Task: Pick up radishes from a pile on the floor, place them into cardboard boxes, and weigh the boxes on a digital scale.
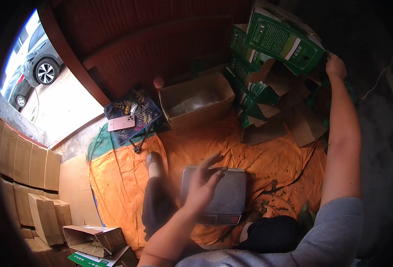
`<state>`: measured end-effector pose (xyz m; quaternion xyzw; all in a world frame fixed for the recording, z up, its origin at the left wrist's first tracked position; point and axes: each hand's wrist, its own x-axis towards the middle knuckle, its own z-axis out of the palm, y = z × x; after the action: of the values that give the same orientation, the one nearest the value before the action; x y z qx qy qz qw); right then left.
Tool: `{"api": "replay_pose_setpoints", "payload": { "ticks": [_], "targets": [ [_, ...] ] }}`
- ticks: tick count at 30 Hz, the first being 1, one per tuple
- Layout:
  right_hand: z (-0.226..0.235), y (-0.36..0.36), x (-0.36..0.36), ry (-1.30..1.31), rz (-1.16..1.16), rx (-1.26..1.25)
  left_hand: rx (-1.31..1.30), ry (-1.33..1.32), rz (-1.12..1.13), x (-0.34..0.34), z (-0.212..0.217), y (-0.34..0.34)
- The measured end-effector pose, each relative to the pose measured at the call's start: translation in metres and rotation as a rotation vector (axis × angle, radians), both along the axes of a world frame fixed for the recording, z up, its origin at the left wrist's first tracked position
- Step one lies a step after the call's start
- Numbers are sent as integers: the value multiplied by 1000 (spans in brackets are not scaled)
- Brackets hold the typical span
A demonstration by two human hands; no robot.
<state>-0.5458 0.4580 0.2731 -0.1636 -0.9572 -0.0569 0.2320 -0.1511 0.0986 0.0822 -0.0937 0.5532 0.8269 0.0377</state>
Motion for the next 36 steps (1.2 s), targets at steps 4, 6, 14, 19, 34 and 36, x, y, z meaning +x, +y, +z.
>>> {"api": "replay_pose_setpoints", "payload": {
  "ticks": [4,6,14,19,34,36],
  "targets": [
    [15,-2,30,251,144,156,-3,25,-3,8,-8,0],
    [37,-4,50,360,278,270,-37,29,-5,11,-9,-2],
    [200,15,193,497,401,497,-446,395,255,47,8,-1],
    [222,32,282,511,504,564,-765,766,444,79,8,-3],
    [95,-57,412,-32,823,580,-676,681,112,189,57,24],
    [41,-87,430,-139,961,655,-770,472,70,196,18,25]
  ]
}}
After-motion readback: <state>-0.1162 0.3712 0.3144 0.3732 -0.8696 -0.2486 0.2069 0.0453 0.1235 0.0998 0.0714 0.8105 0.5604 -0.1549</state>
